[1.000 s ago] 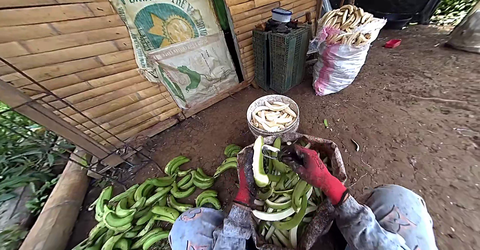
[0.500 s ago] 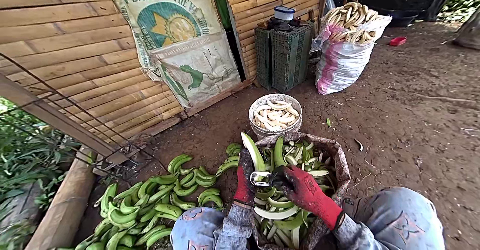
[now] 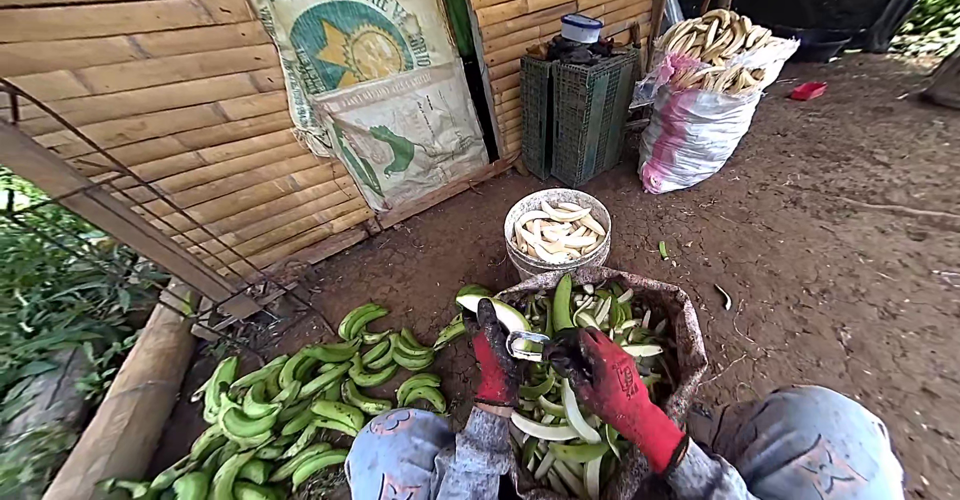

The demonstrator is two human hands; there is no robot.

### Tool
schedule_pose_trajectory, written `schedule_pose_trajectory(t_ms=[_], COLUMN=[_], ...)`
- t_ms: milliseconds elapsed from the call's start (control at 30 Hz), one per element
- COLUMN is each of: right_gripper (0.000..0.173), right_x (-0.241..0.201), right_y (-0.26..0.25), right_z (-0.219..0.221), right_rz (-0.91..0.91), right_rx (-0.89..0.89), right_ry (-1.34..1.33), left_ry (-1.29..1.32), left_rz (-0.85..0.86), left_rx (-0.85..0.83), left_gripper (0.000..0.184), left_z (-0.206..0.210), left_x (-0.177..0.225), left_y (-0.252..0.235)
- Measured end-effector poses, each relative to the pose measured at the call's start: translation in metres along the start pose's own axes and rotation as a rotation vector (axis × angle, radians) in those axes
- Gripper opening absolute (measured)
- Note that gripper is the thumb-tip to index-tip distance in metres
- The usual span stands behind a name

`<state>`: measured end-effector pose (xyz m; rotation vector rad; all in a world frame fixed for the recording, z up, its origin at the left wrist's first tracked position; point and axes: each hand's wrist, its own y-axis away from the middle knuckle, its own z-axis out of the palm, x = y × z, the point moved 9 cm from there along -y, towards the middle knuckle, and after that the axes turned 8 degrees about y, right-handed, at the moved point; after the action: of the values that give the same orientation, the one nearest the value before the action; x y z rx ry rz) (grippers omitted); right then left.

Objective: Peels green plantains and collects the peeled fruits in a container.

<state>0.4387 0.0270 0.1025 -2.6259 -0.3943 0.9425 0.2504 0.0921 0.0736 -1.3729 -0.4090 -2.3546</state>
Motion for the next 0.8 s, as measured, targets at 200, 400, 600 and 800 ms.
schedule_pose_trajectory(t_ms=[200, 400, 600, 800], right_gripper=[0.042, 0.038, 0.04, 0.036], right_x=[0.002, 0.011, 0.067, 0.021], right_y=[-0.017, -0.016, -0.046, -0.022], right_z=[0.01, 0.008, 0.002, -0.009], right_rz=[0.092, -0.03, 0.37, -0.131], right_rx=[-0.107, -0.001, -0.227, 0.055], right_ry=[0.112, 0.145, 0.115, -0.046], left_ry=[0.203, -0.388, -0.959, 0.329], left_rz=[0.028, 0.027, -0.023, -0.388], left_rx=[-0.127, -0.329, -0.69, -0.441], left_gripper=[0.039, 0.044, 0.045, 0.054], left_z=[0.005, 0.011, 0.033, 0.02], left_x=[-0.004, 0.003, 0.005, -0.027], left_y=[0.006, 0.005, 0.069, 0.023])
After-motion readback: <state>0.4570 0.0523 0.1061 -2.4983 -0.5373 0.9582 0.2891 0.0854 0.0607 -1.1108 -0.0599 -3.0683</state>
